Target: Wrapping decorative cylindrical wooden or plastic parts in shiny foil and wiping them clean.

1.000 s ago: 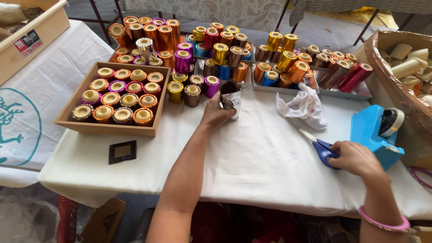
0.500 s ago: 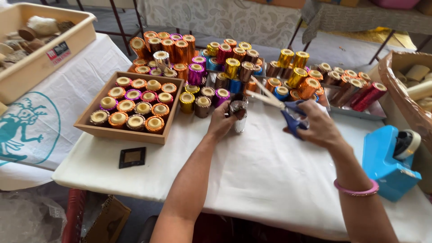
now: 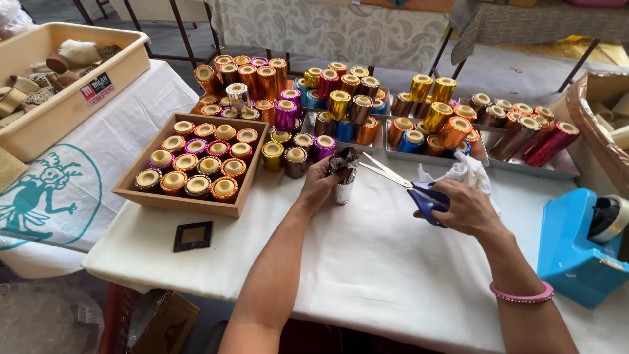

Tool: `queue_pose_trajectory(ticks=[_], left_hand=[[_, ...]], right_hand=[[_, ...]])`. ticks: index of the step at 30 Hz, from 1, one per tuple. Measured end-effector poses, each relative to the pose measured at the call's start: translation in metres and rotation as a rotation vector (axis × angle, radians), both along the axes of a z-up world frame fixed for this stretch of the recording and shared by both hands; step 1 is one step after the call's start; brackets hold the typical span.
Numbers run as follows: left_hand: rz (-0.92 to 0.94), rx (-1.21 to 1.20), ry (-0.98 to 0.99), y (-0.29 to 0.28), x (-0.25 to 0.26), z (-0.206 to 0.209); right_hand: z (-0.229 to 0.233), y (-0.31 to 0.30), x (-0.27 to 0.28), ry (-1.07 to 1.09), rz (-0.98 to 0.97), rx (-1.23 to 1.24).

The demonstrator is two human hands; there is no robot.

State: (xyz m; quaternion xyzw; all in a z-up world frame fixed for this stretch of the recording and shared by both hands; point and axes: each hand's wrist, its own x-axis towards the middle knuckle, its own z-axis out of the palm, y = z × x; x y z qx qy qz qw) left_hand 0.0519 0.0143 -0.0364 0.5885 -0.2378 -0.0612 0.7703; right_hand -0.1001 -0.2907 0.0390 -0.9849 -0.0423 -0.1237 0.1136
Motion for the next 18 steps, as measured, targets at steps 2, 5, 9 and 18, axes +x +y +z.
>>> queue_pose_trajectory(ticks=[2,5,9,18], left_hand=[[-0.067,-0.032,0.014,-0.001,0.001,-0.003],[-0.062,-0.005,0.025,0.001,0.002,-0.004],[-0.064,0.054,0.044,0.002,-0.003,0.001],[-0.184,0.037,-0.010,-0.004,0.007,-0.013]], right_hand=[[-0.001,-0.008,0.000,0.031,0.044,0.039],[-0.005,-0.011,0.001,0.079,0.040,0.049],[-0.009,-0.013,0.005,0.103,0.035,0.023],[-0.013,-0.008,0.004,0.068,0.079,0.017]])
